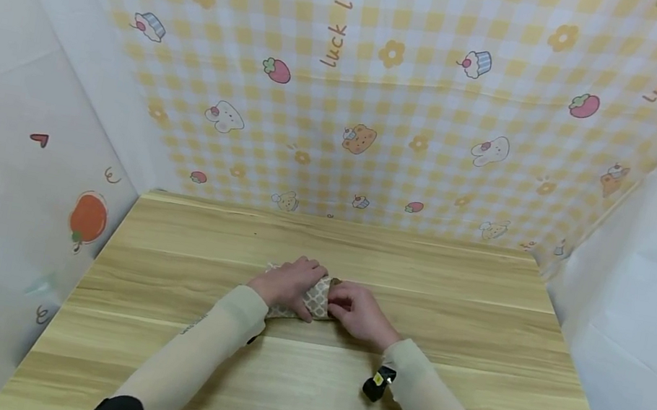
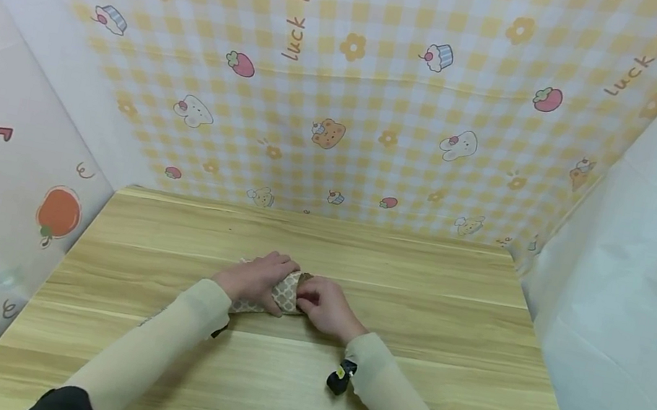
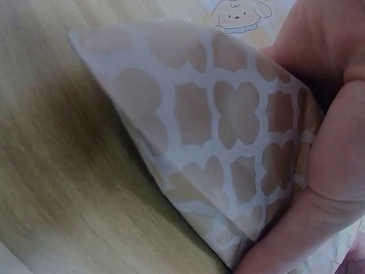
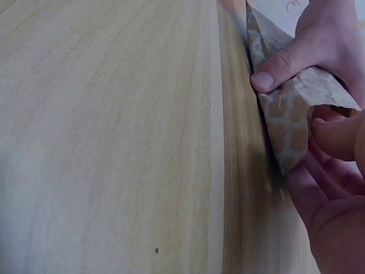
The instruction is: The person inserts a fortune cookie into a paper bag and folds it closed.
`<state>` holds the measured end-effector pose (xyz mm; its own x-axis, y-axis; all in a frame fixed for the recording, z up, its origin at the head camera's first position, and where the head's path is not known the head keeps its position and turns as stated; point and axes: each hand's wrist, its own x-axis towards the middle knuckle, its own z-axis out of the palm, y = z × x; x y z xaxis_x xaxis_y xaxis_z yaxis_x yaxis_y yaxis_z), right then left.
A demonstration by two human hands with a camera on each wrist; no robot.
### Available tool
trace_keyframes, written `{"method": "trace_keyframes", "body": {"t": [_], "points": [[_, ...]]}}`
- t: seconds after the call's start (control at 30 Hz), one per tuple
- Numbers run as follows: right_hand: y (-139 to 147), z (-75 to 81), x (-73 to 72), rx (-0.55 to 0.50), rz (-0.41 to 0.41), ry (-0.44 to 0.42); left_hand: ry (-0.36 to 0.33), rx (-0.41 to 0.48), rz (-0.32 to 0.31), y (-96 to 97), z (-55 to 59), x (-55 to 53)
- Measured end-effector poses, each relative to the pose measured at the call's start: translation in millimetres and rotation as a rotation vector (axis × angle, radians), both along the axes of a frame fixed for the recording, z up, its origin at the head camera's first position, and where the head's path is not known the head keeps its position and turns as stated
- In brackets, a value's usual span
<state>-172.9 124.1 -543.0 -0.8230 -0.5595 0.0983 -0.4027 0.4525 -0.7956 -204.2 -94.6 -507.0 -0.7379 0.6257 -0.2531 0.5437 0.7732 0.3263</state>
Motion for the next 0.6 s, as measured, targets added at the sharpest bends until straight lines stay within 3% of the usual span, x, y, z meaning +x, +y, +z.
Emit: {"method": "trace_keyframes", "body": {"t": [0.43,0.6], "points": [[1.2,0.7,-0.5,0.007,0.049,0.015,0.006,0.028,-0.020,1.0,-0.1,1.0],[3.8,-2.6,-2.0,-0.005,0.083,-0.013,0.016,0.077,-0.026,2.1,-1.4,2.1]]}}
